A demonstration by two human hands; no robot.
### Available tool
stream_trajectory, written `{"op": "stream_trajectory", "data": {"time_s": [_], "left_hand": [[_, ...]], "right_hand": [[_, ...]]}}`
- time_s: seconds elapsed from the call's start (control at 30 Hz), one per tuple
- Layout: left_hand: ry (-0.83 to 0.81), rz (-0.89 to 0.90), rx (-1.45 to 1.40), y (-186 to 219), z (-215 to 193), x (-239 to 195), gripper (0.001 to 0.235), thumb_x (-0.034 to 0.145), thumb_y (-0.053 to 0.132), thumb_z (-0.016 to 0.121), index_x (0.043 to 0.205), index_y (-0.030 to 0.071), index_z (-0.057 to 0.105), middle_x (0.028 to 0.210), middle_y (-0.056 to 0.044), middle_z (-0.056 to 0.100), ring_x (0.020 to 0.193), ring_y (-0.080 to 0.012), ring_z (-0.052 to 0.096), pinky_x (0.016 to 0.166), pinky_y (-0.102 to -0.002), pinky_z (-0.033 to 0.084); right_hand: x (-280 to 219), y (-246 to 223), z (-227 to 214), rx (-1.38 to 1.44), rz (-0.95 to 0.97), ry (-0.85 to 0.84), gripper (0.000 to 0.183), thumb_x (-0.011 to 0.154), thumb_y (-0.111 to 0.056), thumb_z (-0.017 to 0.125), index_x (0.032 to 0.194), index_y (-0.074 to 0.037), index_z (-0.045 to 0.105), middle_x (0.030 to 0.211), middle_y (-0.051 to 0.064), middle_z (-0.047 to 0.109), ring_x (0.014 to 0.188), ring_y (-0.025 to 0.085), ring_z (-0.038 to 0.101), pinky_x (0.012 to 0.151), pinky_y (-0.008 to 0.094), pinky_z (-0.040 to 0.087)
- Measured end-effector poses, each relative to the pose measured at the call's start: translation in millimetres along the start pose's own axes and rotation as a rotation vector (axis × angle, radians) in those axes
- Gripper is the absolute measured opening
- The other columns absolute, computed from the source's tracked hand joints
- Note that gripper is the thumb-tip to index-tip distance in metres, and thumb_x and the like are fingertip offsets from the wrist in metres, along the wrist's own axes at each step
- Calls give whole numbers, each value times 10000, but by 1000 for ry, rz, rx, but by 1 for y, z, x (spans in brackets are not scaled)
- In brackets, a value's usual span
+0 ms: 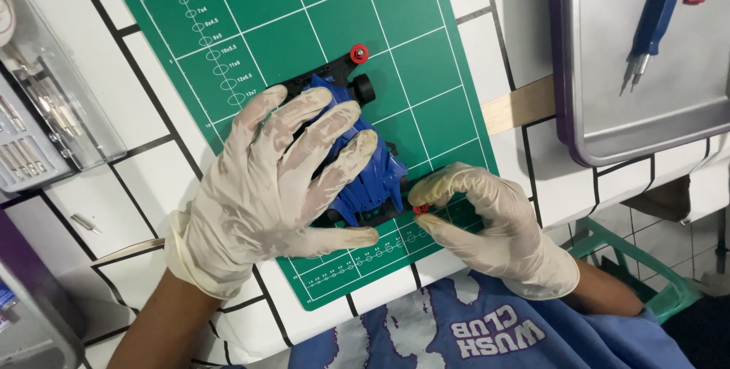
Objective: Assembling a mini 4WD toy car by attaching rollers and other small components to the chassis using a screwdriver on a cutting mat.
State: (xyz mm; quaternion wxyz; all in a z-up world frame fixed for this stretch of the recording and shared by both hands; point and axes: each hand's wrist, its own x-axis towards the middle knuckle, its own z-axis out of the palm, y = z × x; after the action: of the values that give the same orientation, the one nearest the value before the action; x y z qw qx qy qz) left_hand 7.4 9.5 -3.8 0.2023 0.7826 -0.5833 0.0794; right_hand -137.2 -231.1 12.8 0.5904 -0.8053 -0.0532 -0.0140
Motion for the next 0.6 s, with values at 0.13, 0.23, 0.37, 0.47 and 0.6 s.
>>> {"op": "stream_trajectory", "data": {"time_s": [0.13,0.23,0.37,0.47,0.6], "left_hand": [[35,6,-15,0,0,2,997,941,942,607,1469,98,552,1477,-191,584,1362,-421,580,1178,-581,370],[39,4,-16,0,-1,3,993,928,947,619,1458,110,559,1467,-181,588,1348,-422,592,1172,-583,378],[53,13,-6,0,-2,5,972,937,932,603,1434,98,590,1437,-183,612,1324,-415,608,1160,-571,390],[-4,-1,21,0,-2,3,1028,919,979,591,1484,122,530,1483,-153,573,1354,-412,604,1176,-566,378],[33,4,3,0,-1,3,1010,926,965,611,1481,125,534,1474,-159,585,1349,-415,612,1179,-568,382]], "right_hand": [[1,0,-1,-33,-4,-4,208,907,-37,747,1047,-26,594,964,110,717,877,218,752,806,279,643],[-1,4,-2,-78,3,-9,237,892,-78,774,1044,-38,596,946,96,711,851,201,739,773,268,631],[-2,5,-2,-98,1,-18,306,866,-167,812,1025,-67,570,938,81,683,883,227,731,775,294,622],[-15,20,-3,-7,-113,7,654,885,-127,862,1393,-114,449,1003,47,609,960,220,689,941,369,672],[-18,15,-2,-12,-81,29,524,855,-117,864,1255,-66,528,970,78,658,883,204,704,791,284,626]]}}
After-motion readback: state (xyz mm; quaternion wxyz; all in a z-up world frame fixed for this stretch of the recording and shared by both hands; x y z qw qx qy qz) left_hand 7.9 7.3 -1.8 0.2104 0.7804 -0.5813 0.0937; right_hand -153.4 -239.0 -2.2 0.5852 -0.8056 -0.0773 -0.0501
